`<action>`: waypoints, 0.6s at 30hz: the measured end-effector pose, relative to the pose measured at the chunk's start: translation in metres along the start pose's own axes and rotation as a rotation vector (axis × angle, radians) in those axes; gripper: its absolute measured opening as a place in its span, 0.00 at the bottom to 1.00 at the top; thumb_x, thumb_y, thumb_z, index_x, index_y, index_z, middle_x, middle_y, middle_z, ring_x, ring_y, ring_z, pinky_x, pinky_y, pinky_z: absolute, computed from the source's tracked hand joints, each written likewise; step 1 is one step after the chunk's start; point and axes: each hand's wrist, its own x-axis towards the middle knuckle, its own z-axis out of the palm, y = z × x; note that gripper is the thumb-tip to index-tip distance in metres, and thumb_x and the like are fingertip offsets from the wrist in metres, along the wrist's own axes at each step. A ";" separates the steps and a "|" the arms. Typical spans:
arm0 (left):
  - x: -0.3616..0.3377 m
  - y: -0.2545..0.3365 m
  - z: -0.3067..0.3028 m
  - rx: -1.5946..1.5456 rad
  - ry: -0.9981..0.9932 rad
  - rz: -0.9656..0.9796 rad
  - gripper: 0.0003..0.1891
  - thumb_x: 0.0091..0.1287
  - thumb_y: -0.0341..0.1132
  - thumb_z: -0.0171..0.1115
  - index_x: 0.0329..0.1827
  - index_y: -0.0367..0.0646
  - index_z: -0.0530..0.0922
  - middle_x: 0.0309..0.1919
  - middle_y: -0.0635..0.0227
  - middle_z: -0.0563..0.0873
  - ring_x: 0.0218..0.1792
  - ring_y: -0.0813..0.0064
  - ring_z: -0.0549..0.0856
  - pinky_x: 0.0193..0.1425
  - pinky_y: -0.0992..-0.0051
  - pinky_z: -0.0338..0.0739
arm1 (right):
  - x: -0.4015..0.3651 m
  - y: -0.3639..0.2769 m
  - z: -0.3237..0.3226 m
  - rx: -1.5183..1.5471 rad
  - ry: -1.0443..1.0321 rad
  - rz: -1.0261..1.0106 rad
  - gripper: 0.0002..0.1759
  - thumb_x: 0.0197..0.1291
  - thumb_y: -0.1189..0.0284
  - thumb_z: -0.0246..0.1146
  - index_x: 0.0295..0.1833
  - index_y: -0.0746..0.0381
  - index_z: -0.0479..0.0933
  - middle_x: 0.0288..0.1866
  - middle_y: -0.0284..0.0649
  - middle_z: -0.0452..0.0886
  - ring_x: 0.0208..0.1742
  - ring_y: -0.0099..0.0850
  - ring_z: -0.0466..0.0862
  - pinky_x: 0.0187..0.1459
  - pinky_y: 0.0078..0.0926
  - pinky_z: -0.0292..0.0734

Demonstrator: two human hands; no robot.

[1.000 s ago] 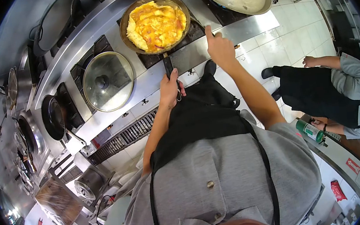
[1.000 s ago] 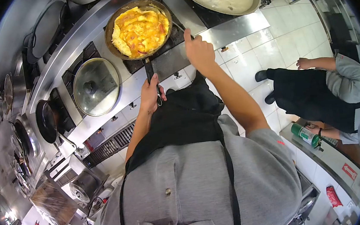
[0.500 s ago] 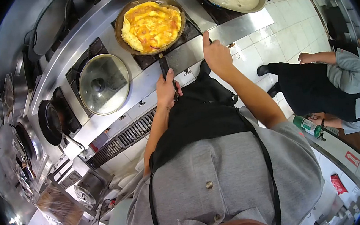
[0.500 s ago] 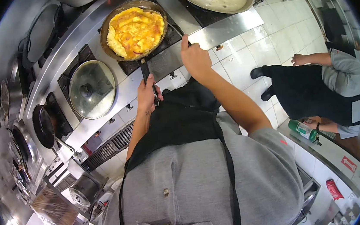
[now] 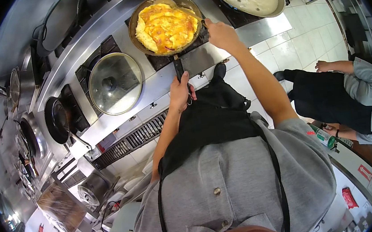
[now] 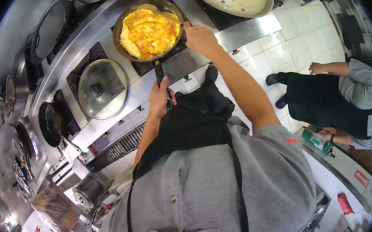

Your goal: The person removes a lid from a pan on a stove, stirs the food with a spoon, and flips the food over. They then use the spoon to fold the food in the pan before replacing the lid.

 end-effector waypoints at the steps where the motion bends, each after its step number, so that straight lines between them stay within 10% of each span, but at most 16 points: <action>1: 0.000 0.000 0.000 0.003 0.005 -0.003 0.16 0.74 0.46 0.54 0.46 0.41 0.67 0.17 0.65 0.74 0.10 0.73 0.73 0.13 0.72 0.71 | 0.000 0.004 -0.005 -0.006 -0.013 -0.048 0.27 0.54 0.74 0.59 0.61 0.65 0.67 0.36 0.54 0.83 0.38 0.53 0.85 0.41 0.48 0.81; 18: -0.025 -0.013 0.006 0.126 0.059 0.011 0.15 0.74 0.44 0.52 0.41 0.39 0.67 0.16 0.65 0.74 0.10 0.73 0.72 0.12 0.71 0.69 | -0.027 0.031 0.005 -0.063 0.225 -0.081 0.34 0.50 0.74 0.59 0.67 0.53 0.67 0.34 0.51 0.80 0.28 0.49 0.84 0.31 0.46 0.80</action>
